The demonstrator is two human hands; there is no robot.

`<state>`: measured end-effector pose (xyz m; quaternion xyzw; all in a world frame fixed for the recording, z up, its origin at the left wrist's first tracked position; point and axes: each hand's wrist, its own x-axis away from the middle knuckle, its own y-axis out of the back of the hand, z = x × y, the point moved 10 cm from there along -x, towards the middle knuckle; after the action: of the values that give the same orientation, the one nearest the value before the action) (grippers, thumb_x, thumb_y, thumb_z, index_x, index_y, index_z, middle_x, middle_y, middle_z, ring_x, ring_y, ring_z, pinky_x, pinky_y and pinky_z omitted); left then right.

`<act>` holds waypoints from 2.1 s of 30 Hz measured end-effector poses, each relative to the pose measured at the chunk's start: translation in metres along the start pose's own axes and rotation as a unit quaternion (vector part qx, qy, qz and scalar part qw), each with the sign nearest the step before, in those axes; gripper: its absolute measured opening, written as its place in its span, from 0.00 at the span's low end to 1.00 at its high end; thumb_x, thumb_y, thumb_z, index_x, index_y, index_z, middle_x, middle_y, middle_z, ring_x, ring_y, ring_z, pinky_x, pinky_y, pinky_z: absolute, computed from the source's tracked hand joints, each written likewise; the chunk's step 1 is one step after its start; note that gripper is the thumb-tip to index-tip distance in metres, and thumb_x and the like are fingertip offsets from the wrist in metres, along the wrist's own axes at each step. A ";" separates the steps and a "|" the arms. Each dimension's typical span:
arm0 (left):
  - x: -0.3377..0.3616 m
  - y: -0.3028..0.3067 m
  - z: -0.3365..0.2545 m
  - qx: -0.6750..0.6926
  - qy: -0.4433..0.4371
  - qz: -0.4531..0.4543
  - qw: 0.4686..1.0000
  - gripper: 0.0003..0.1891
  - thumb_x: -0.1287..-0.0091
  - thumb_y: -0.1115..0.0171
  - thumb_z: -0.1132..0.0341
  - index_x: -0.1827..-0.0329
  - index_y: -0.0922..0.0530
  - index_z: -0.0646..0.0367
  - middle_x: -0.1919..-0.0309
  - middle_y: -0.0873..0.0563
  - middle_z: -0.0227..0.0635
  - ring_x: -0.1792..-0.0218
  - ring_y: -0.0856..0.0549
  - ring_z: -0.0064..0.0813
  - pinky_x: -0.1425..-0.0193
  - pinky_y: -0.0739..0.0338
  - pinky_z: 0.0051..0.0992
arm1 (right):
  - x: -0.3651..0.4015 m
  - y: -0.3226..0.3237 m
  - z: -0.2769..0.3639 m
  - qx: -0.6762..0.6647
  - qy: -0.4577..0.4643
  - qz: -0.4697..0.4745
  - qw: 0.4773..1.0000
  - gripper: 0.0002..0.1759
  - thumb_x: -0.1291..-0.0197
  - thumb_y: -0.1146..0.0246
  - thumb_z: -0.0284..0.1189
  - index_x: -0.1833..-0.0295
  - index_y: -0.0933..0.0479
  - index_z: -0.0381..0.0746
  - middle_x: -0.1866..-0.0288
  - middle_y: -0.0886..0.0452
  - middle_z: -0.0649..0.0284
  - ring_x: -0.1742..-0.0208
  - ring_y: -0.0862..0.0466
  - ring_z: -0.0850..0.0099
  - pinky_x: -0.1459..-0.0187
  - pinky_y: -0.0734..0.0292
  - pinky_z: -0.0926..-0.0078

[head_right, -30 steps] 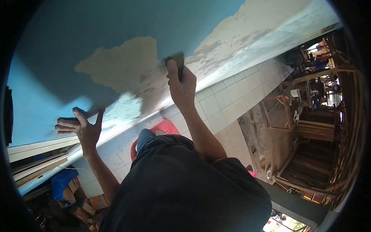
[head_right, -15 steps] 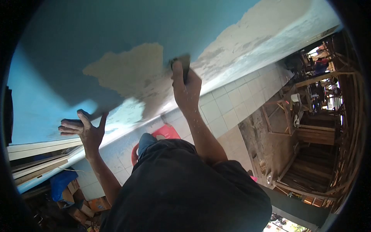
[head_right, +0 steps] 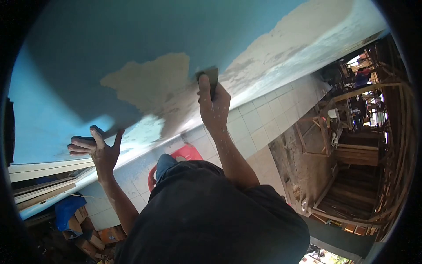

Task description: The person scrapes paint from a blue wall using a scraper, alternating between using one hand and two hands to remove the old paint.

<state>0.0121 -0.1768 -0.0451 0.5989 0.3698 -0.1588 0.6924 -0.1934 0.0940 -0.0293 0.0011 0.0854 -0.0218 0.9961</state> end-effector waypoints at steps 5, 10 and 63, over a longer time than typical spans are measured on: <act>0.004 -0.006 0.005 0.003 0.011 0.009 1.000 0.58 0.51 0.31 0.39 0.26 0.67 0.30 0.35 0.84 0.65 0.38 0.84 0.73 0.50 0.81 0.78 | -0.003 0.000 0.018 0.001 -0.036 0.028 0.999 0.26 0.38 0.40 0.49 0.75 0.29 0.36 0.85 0.32 0.72 0.85 0.35 0.85 0.83 0.42 0.86; 0.000 -0.001 0.002 0.002 0.003 -0.011 1.000 0.58 0.50 0.31 0.39 0.25 0.66 0.32 0.33 0.81 0.62 0.38 0.84 0.73 0.50 0.81 0.78 | 0.006 0.001 -0.004 0.013 -0.062 0.014 0.998 0.27 0.38 0.41 0.50 0.75 0.28 0.35 0.85 0.32 0.72 0.83 0.33 0.85 0.81 0.41 0.85; 0.003 -0.005 0.000 -0.011 0.006 0.021 1.000 0.59 0.50 0.31 0.39 0.26 0.69 0.34 0.38 0.84 0.73 0.41 0.84 0.78 0.51 0.79 0.79 | 0.009 -0.006 -0.042 -0.016 -0.060 0.059 0.996 0.25 0.36 0.42 0.46 0.75 0.29 0.35 0.83 0.30 0.71 0.82 0.32 0.85 0.81 0.39 0.85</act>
<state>0.0112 -0.1772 -0.0509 0.5999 0.3628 -0.1371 0.6998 -0.1920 0.0877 -0.0721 -0.0112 0.0259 0.0379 0.9989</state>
